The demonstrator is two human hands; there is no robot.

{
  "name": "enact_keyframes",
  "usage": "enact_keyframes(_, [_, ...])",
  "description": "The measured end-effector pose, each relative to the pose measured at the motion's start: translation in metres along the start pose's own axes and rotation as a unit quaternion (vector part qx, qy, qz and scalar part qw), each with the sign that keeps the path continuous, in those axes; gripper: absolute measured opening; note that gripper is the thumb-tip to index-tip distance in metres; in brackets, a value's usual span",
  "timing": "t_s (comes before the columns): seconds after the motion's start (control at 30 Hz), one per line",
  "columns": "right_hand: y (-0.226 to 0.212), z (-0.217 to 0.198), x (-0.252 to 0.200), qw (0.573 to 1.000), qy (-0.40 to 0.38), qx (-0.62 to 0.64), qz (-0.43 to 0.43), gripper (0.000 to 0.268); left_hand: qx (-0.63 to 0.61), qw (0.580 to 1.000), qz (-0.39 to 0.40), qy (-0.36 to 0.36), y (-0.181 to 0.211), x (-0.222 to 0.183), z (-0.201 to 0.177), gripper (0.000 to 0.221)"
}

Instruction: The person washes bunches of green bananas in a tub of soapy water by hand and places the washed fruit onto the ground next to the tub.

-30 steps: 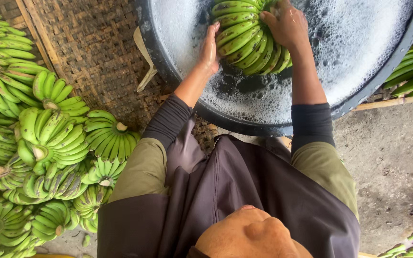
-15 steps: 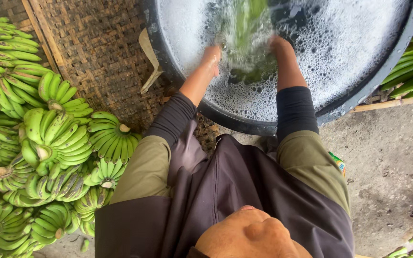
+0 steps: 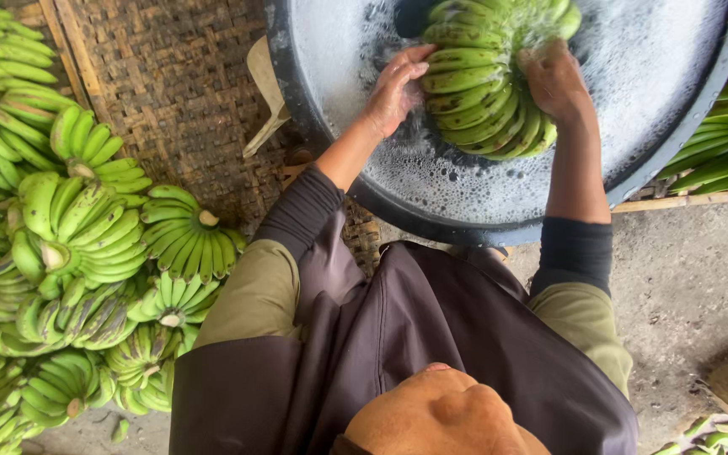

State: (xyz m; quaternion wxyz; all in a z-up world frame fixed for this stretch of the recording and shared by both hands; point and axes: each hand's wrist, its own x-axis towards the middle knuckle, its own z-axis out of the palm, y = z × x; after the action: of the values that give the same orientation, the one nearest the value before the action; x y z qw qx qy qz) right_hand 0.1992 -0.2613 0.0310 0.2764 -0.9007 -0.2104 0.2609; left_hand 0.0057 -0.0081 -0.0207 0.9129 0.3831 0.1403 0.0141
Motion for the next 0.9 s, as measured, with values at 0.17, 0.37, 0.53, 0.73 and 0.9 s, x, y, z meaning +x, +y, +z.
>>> enact_keyframes(0.17, [-0.037,-0.045,-0.040,0.980,0.114,0.010,-0.164,0.028,0.069,0.996,0.064,-0.014,0.043,-0.012,0.042,0.038])
enact_keyframes(0.37, [-0.077,-0.061,-0.067,0.976,0.148,0.021,-0.156,0.026,0.028,0.994,0.109,-0.014,0.064,-0.025,0.056,0.031])
enact_keyframes(0.53, [-0.070,-0.036,-0.042,0.968,0.139,-0.025,-0.208,0.028,0.021,0.994,0.094,0.052,0.040,-0.016,0.031,0.035])
enact_keyframes(0.73, [-0.056,0.015,0.000,0.987,0.079,-0.068,-0.123,0.043,0.031,0.979,-0.005,0.203,-0.021,0.022,-0.014,0.042])
enact_keyframes(0.9, [-0.050,0.056,0.039,0.995,-0.026,-0.094,-0.025,0.052,0.094,0.977,0.011,0.192,-0.049,0.037,-0.042,0.064])
